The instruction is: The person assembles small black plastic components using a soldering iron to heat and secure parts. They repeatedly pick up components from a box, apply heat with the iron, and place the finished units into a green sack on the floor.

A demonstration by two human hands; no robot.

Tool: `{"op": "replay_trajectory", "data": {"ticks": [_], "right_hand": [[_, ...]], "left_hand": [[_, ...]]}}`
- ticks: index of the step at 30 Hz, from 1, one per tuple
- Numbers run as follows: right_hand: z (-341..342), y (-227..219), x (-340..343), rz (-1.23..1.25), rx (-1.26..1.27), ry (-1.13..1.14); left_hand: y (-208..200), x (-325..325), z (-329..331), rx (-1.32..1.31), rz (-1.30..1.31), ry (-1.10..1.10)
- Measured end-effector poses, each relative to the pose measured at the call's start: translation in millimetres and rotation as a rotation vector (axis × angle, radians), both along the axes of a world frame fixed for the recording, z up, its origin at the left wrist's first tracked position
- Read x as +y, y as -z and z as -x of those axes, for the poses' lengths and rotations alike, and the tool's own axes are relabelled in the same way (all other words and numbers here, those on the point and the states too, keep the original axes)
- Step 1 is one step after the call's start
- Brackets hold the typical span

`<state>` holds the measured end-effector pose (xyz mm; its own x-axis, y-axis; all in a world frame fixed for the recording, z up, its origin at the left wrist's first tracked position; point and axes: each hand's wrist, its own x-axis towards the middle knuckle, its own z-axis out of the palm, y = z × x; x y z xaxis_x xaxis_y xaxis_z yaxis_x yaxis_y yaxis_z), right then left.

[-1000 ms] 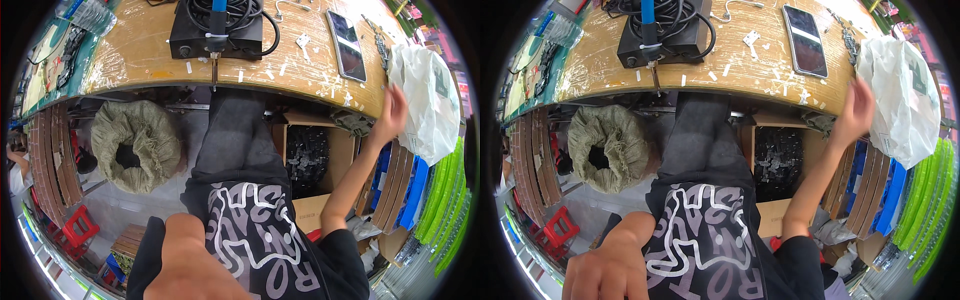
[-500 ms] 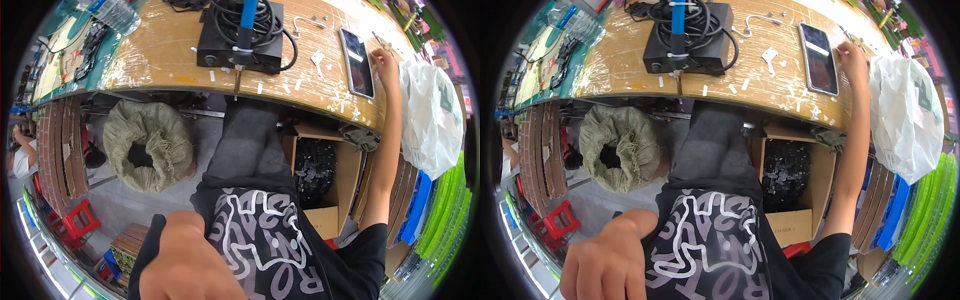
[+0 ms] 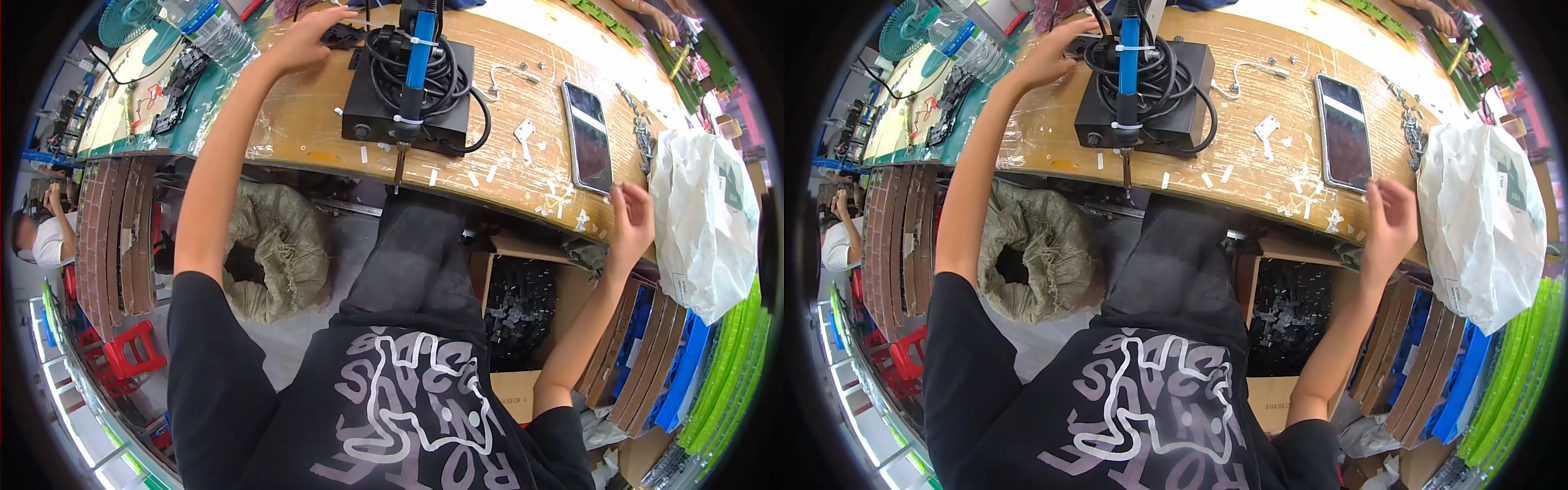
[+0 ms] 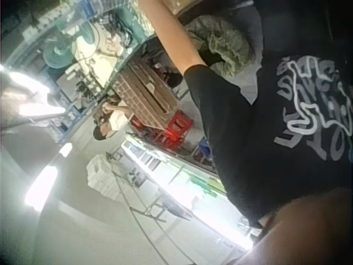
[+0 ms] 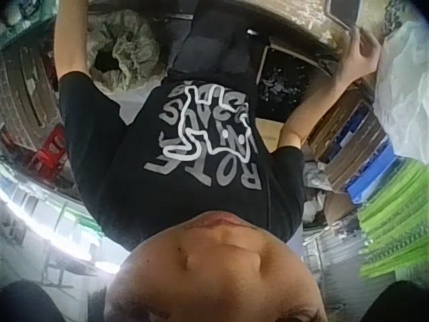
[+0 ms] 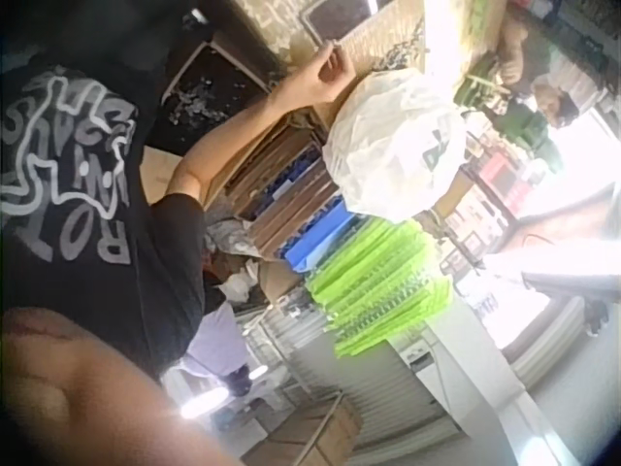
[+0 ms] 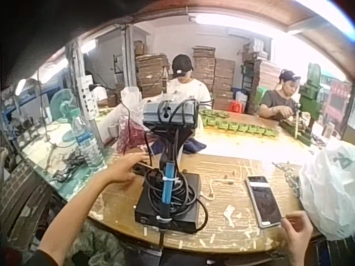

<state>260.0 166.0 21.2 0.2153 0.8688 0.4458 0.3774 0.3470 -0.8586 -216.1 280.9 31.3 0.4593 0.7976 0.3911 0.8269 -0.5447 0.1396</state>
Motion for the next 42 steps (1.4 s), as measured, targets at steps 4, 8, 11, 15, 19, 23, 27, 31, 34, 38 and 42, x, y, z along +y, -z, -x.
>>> {"op": "replay_trajectory", "data": {"ticks": [4,8,11,15,19,23,27,31,34,38,42], "right_hand": [[15,-3,-34,0.021,0.114,0.019],[18,-1,-56,0.013,0.191,0.007],[26,0,-70,0.021,0.235,-0.022],[45,0,-84,0.026,0.294,-0.127],[66,-3,-97,0.072,0.372,-0.25],[96,0,-105,0.151,0.571,-0.432],[121,-2,-103,0.241,0.696,-0.559],[136,-9,-101,0.299,0.826,-0.619],[134,-6,-99,0.33,0.834,-0.641],[133,-3,-102,0.386,0.875,-0.644],[130,-3,-102,0.409,0.899,-0.644]], "left_hand": [[2,20,16,0.131,0.246,-0.121],[-7,11,14,0.127,0.156,-0.055],[-11,-12,15,-0.188,0.019,-0.1],[-26,-72,-3,-0.685,-0.258,-0.469],[-27,-131,-37,-1.614,-0.127,-0.115],[-15,-204,-92,-1.925,-0.029,-0.234],[2,-251,-143,-1.987,0.238,-0.193],[22,-280,-167,-1.944,0.311,-0.393],[15,-280,-176,-1.872,0.457,-0.247],[15,-282,-179,-1.784,0.432,-0.101],[19,-281,-181,-1.661,0.35,-0.055]]}}
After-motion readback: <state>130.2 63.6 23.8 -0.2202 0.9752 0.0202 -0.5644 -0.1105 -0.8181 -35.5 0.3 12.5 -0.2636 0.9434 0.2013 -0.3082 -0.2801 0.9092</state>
